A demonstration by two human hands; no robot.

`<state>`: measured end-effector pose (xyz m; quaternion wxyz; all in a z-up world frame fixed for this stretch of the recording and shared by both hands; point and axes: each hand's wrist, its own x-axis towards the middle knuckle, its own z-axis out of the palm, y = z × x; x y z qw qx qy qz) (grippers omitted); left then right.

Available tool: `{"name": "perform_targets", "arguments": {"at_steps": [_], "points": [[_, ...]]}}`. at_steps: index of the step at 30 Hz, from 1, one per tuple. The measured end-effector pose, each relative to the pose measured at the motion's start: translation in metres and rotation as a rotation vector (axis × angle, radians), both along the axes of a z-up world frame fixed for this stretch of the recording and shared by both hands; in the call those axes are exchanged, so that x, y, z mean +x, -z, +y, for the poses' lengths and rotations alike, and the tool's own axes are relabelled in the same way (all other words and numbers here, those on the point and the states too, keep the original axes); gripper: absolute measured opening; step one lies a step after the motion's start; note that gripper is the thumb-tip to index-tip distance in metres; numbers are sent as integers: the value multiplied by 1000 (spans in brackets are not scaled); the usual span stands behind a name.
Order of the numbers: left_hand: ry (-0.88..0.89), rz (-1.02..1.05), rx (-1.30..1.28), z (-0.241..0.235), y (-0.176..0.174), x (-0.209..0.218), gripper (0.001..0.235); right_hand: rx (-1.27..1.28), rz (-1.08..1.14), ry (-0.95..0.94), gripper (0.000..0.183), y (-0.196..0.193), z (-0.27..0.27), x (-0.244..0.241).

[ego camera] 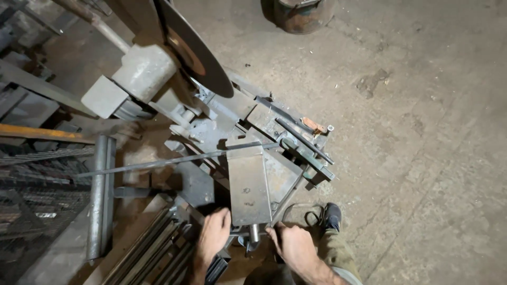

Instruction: Cutting several thin metal bars using a chop saw.

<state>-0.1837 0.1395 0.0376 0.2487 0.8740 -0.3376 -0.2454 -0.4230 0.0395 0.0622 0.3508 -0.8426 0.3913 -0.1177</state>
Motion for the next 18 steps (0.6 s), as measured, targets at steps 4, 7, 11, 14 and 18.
{"name": "perform_targets", "arguments": {"at_steps": [4,7,11,14,18], "points": [[228,-86,68,20,45,5,34,126,297,-104,43,5,-3,3],[219,-11,277,1,4,3,36,174,209,-104,44,28,-11,-5],[97,119,522,-11,-40,-8,52,210,243,-186,61,90,-17,-13],[145,-200,304,-4,-40,-28,43,340,95,-205,50,30,-33,-12],[67,-162,256,7,-21,-40,43,116,129,-209,56,79,-24,-21]]}}
